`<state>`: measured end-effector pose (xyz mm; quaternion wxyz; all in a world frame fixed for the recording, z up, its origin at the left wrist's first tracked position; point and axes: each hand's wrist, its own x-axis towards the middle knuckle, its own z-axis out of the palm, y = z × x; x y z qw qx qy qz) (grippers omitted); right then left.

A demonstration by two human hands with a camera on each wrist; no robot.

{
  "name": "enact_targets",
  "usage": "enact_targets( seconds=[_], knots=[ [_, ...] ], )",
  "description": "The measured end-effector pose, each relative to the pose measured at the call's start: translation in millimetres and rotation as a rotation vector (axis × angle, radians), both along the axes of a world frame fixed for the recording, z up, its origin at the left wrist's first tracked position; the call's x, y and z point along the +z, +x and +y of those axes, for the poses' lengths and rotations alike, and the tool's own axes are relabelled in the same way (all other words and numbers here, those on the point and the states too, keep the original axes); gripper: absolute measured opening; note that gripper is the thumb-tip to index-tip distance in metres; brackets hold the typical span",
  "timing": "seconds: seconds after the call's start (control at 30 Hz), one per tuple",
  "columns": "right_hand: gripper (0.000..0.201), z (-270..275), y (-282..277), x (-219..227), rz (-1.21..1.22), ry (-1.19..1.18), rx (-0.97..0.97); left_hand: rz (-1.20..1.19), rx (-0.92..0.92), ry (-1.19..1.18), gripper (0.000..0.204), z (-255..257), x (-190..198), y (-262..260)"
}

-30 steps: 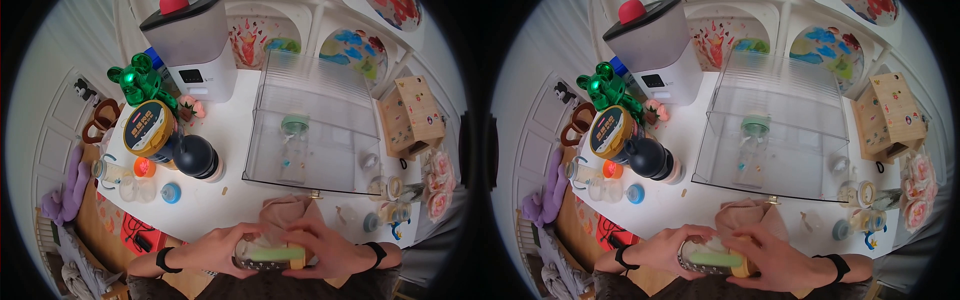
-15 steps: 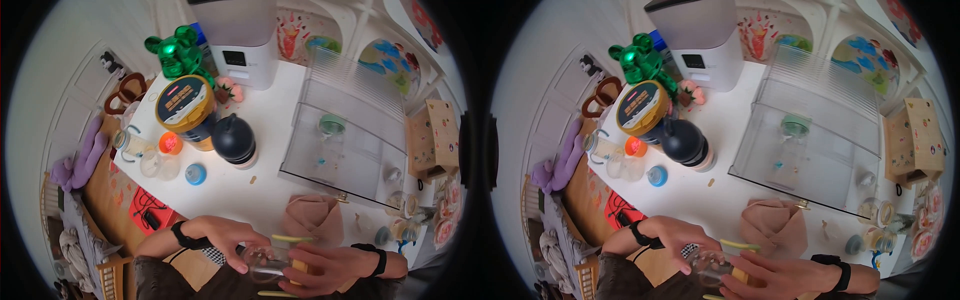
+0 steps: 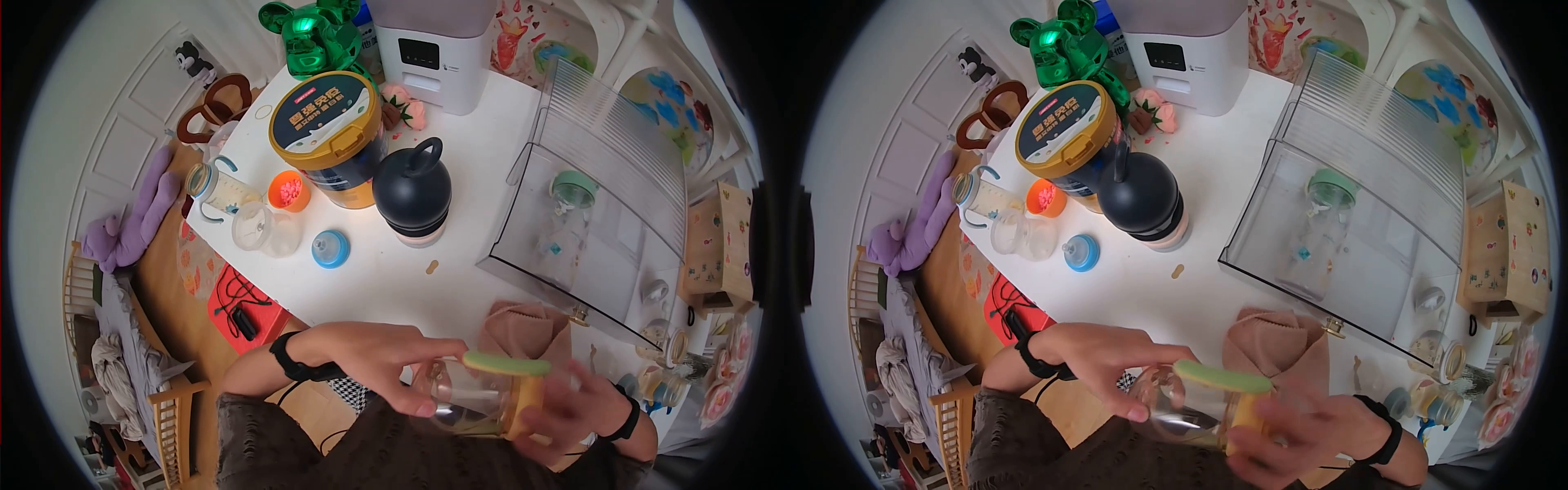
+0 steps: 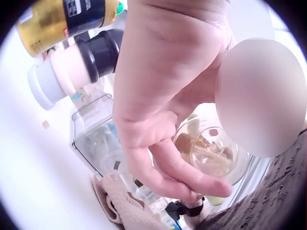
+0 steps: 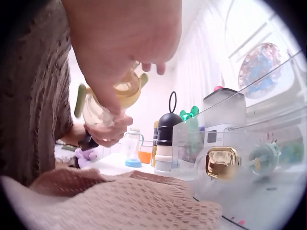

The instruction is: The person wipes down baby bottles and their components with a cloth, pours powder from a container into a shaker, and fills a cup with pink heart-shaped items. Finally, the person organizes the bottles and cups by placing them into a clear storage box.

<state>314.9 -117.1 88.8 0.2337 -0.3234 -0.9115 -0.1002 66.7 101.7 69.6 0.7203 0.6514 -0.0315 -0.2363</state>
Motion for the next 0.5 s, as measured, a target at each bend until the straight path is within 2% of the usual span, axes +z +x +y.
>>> enact_targets(
  seconds=[0.03,0.07,0.1,0.17,0.2,0.23,0.3,0.37,0.43,0.5],
  knots=[
    [0.054,-4,1,4,0.037,-0.078,-0.074,-0.127,0.114,0.099,0.067,-2,0,-5],
    [0.062,-7,2,8,0.077,-0.154,-0.151,-0.122,0.162,0.164,0.083,-3,0,-9],
    [0.070,-11,3,12,0.118,-0.225,-0.228,-0.122,0.162,0.165,0.083,-3,3,-10],
    [0.081,-17,3,-2,0.707,-0.489,-0.432,-0.117,0.283,0.378,0.083,-7,18,-11],
    [0.094,-16,6,3,0.776,-0.729,-0.431,-0.117,0.283,0.379,0.083,-9,21,-10],
    [0.094,-11,2,9,0.777,-0.728,-0.430,-0.099,0.328,0.405,0.082,-13,24,-7],
    [0.105,0,-10,17,0.600,-0.857,-0.486,-0.080,0.374,0.436,0.082,-18,25,-3],
    [0.103,-4,-13,8,0.595,-0.766,-0.519,-0.121,0.313,0.620,0.082,-22,25,0],
    [0.088,-5,-10,4,0.572,-0.818,-0.537,-0.128,0.310,0.581,0.081,-23,23,-2],
    [0.091,-9,-8,14,0.549,-0.898,-0.508,-0.133,0.318,0.543,0.081,-26,15,-4]
  ],
)
